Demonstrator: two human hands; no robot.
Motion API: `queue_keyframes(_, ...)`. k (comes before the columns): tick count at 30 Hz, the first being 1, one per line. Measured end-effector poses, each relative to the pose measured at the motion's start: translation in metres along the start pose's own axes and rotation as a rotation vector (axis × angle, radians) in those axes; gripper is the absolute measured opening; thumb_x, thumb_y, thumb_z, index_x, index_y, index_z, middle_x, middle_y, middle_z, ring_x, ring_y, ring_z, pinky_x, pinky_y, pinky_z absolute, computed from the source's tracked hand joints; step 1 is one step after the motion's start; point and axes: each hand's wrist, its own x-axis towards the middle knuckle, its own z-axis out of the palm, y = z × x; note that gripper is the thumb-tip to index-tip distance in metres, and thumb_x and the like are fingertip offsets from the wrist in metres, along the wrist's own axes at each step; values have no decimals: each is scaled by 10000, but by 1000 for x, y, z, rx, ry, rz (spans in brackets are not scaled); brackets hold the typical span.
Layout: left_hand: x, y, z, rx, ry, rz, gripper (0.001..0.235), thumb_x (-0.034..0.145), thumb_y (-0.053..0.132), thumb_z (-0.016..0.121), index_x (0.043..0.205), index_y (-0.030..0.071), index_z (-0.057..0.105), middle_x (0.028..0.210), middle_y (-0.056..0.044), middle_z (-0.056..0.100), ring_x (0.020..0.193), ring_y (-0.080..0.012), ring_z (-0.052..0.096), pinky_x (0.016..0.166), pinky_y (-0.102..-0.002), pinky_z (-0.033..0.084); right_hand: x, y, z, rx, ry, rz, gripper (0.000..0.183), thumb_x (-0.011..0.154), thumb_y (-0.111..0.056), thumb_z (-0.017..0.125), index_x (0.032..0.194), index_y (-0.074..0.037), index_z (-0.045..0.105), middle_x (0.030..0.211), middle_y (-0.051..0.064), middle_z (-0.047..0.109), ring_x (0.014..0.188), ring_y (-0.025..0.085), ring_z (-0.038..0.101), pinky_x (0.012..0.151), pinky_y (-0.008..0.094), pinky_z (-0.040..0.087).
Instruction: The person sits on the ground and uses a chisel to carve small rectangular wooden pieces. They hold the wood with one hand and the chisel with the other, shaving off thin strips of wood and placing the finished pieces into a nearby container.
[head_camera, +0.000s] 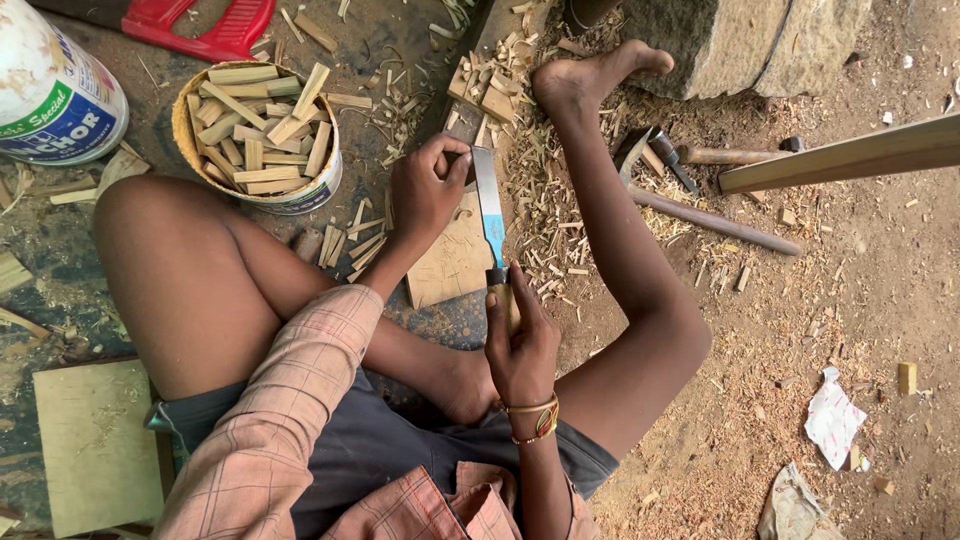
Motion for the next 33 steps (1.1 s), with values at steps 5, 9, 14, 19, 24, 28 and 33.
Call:
queue_keyframes(5,4,-11,2,-90,-58,4,46,906,63,741,941,54,713,539,-5,492,460,-100,425,475,-328,327,-6,-5,10,-1,90,-199,428,1003,-151,644,1379,52,611,1022,247,739,844,306,757,734,374,583)
queue_keyframes(9,10,-12,-3,-82,-125,-39,49,918,66,735,960,56,712,524,8,492,451,-81,402,461,-321,293,-2,-11,25,-106,114,-152,446,977,-145,656,1369,62,614,967,223,760,815,330,743,771,404,578)
queue_keyframes(14,7,-9,-4,-70,-136,-28,44,916,76,743,957,72,730,524,24,494,442,-70,402,454,-310,285,24,-10,41,-6,95,-42,463,999,-172,610,1410,38,577,999,218,762,697,295,747,640,380,571)
queue_keyframes(19,7,0,1,-91,-86,-98,39,909,88,745,941,76,727,510,17,473,446,-77,384,449,-320,268,34,-8,40,-85,219,-225,447,1045,-200,629,1448,-11,587,992,223,737,686,241,665,599,332,523)
queue_keyframes(24,6,-4,1,-122,-80,-58,36,906,82,746,930,69,723,514,5,458,450,-85,387,464,-323,278,19,-6,20,73,49,59,512,974,-213,643,1447,-30,570,654,141,707,425,92,491,409,294,400)
queue_keyframes(28,4,-6,2,-146,-64,-47,44,902,66,734,942,65,716,516,9,471,447,-81,397,463,-321,285,1,-5,14,-55,92,-88,462,991,-196,659,1415,-20,614,773,187,719,527,184,576,511,326,469)
queue_keyframes(33,2,-9,3,-101,-88,-73,42,915,94,744,936,68,720,512,-6,455,450,-87,375,460,-322,275,8,-12,22,-63,152,-252,418,1027,-163,617,1395,34,595,1005,241,739,802,304,745,707,388,586)
